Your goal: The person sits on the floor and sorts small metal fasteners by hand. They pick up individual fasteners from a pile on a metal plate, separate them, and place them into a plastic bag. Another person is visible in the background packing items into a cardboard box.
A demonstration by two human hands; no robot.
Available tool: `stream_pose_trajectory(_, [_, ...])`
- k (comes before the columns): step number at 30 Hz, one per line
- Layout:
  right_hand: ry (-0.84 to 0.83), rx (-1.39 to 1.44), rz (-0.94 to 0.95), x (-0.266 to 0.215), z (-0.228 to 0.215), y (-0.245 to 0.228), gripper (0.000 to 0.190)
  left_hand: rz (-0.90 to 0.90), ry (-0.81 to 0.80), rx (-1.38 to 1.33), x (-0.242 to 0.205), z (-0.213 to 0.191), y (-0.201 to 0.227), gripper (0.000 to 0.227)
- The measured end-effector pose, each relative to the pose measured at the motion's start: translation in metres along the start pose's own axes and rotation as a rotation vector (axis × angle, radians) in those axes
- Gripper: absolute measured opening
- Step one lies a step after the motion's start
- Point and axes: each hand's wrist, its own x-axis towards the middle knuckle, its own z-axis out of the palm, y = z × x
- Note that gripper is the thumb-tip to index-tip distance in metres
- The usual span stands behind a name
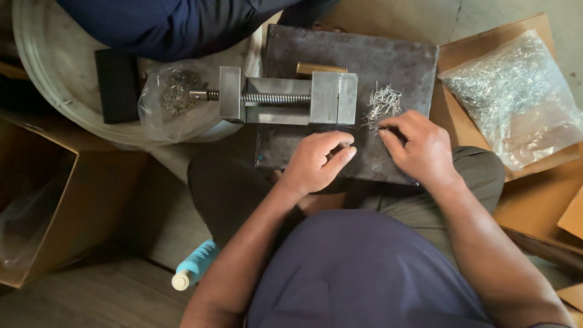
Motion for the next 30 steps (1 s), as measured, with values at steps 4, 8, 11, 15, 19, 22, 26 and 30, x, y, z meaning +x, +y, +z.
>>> stream_pose_trajectory(4, [-0.001, -0.024, 0.002, 0.005, 0.002, -0.002, 0.012, -0.027, -0.002, -0.009, 0.0, 0.001, 0.001, 0.023])
stream_pose_trajectory(8, [-0.029, -0.051, 0.013, 0.008, 0.005, -0.003, 0.008, 0.013, 0.01, 0.015, 0.0, 0.001, 0.0, 0.024])
stream_pose_trajectory(11, [-0.018, -0.028, 0.012, 0.007, 0.006, -0.001, 0.008, 0.001, 0.004, 0.016, 0.0, 0.002, 0.0, 0.025])
stream_pose_trajectory(15, [-0.037, 0.179, 0.158, 0.004, 0.012, 0.004, 0.01, 0.006, 0.033, 0.017, -0.001, 0.001, 0.001, 0.027])
stream_pose_trajectory(19, [-0.007, 0.597, 0.258, -0.003, 0.026, 0.007, 0.01, -0.038, 0.002, 0.042, -0.001, 0.002, 0.003, 0.034])
stream_pose_trajectory(22, [-0.044, 0.881, 0.445, -0.009, 0.037, 0.003, 0.01, 0.011, 0.013, 0.096, 0.0, 0.004, 0.004, 0.038])
stream_pose_trajectory(26, [-0.088, 1.222, 0.648, -0.015, 0.05, -0.009, 0.01, 0.068, -0.007, 0.106, 0.001, 0.003, 0.003, 0.036])
stream_pose_trajectory(30, [-0.135, 1.301, 0.761, -0.016, 0.051, -0.009, 0.01, 0.066, -0.023, 0.082, 0.001, 0.003, 0.001, 0.031])
